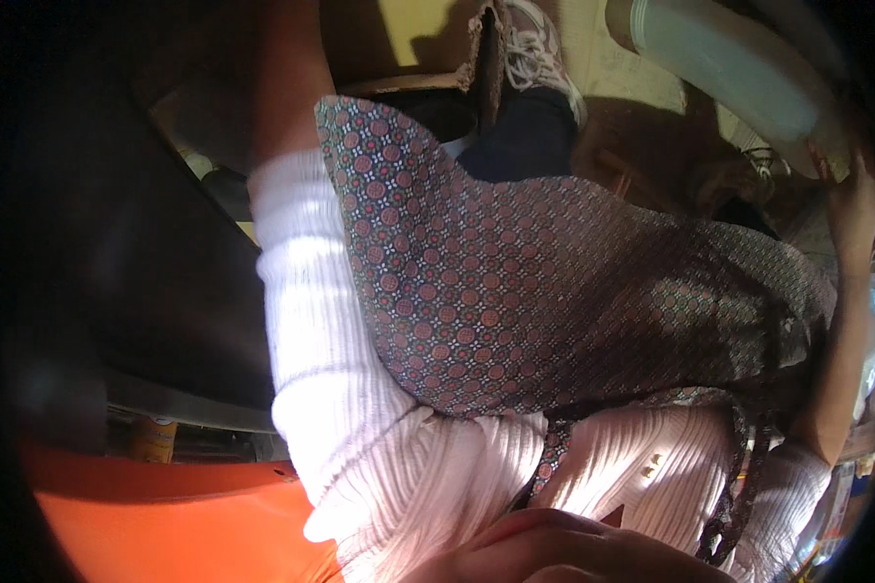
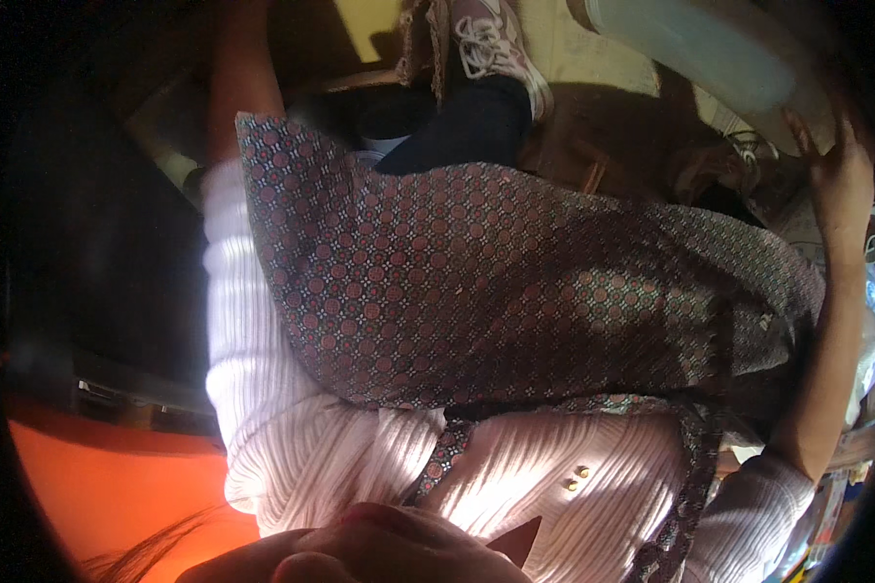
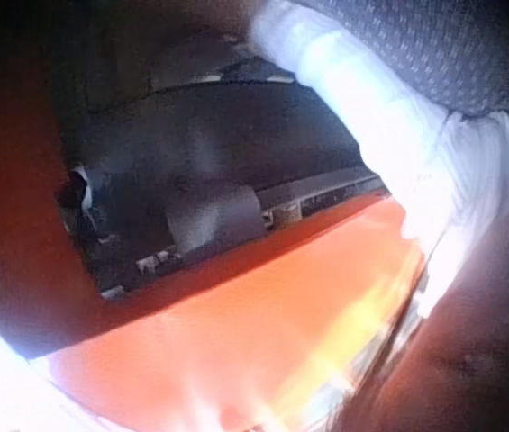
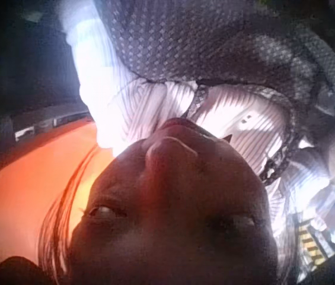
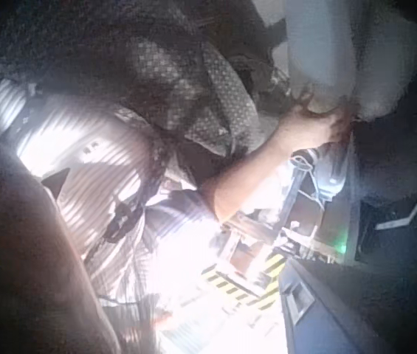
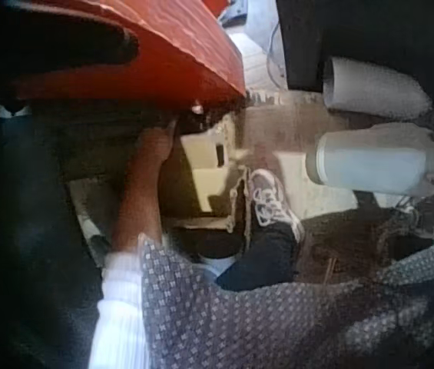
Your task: The person retrieves a white plastic pipe and a translucent container from a bin, then repeatedly inserts a small white plastic piece into the container's opening. The person handles the container and pipe multiple times, inspecting the interior and reinserting the piece.
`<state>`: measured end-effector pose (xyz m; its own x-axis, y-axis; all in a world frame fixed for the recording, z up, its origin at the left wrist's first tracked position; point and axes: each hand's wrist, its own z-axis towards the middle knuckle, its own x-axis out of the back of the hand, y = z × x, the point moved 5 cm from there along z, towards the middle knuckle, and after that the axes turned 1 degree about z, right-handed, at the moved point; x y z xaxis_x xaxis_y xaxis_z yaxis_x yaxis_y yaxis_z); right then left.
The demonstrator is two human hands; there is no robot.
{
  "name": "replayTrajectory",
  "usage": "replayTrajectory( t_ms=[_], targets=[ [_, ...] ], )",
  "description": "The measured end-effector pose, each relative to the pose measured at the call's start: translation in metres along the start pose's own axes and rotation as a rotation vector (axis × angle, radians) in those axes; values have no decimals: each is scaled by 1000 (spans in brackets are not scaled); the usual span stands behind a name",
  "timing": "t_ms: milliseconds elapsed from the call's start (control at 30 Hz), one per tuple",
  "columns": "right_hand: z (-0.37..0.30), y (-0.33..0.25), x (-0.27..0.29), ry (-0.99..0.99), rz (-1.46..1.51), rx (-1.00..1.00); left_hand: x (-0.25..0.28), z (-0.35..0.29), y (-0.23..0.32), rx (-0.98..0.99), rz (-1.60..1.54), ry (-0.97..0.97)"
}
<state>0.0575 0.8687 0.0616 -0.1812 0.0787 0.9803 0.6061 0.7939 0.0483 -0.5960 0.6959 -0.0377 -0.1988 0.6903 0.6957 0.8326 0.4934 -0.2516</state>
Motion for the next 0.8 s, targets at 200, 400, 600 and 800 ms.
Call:
replayTrajectory(
  t_ms=[200,400,600,800],
  targets=[
    [-11,-19,-20,-107,-40,-22,-98,-88,-53,-144,-55,211],
    [-14,-15,-31,-390,198,-77,-135,-145,-68,-69,-117,227],
    [-15,-11,-13,-596,363,-159,-146,-114,-120,141,-127,281],
    [4,-41,24,-496,430,-111,-124,-96,-202,373,-119,281]
  ],
)
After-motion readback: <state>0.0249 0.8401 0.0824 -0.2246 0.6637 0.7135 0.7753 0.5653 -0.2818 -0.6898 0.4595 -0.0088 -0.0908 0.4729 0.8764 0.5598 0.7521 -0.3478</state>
